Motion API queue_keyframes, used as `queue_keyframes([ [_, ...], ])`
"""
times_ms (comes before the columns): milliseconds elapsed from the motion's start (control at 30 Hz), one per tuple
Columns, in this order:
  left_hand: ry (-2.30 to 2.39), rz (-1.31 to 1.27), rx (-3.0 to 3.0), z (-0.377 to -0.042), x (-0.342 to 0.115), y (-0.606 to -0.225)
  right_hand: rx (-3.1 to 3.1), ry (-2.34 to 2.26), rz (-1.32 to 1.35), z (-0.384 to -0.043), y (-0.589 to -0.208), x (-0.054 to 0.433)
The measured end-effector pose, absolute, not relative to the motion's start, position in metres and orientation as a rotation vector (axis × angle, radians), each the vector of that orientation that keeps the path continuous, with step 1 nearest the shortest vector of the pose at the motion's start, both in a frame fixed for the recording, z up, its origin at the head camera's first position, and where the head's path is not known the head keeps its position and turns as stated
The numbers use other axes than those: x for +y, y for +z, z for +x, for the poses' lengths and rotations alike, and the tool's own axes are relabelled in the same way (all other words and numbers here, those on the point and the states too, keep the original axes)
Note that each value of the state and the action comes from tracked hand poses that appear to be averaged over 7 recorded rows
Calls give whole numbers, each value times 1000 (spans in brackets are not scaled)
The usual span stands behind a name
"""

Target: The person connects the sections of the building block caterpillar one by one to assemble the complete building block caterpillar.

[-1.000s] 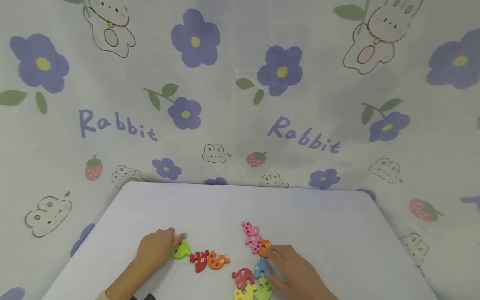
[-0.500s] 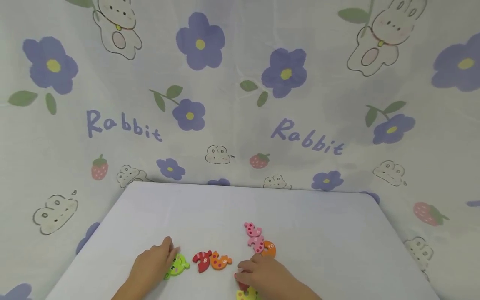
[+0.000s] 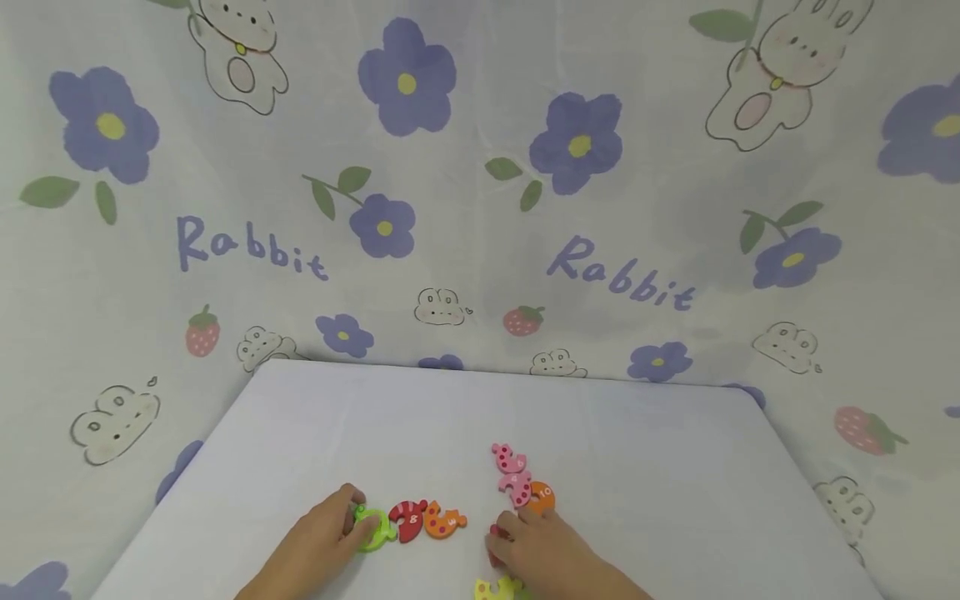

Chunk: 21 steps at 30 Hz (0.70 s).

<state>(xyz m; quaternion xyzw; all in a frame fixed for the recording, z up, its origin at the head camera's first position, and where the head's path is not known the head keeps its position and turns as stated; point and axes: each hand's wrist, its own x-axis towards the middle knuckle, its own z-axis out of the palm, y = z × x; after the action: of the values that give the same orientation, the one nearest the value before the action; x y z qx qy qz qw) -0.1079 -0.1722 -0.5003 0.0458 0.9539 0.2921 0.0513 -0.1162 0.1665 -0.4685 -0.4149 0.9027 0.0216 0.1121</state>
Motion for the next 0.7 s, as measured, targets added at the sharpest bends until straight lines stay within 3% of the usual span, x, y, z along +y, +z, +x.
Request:
queue_keyframes([
  [700, 954, 316, 2758, -120, -148, -502, 2739, 47, -1015, -121, -473, 182],
])
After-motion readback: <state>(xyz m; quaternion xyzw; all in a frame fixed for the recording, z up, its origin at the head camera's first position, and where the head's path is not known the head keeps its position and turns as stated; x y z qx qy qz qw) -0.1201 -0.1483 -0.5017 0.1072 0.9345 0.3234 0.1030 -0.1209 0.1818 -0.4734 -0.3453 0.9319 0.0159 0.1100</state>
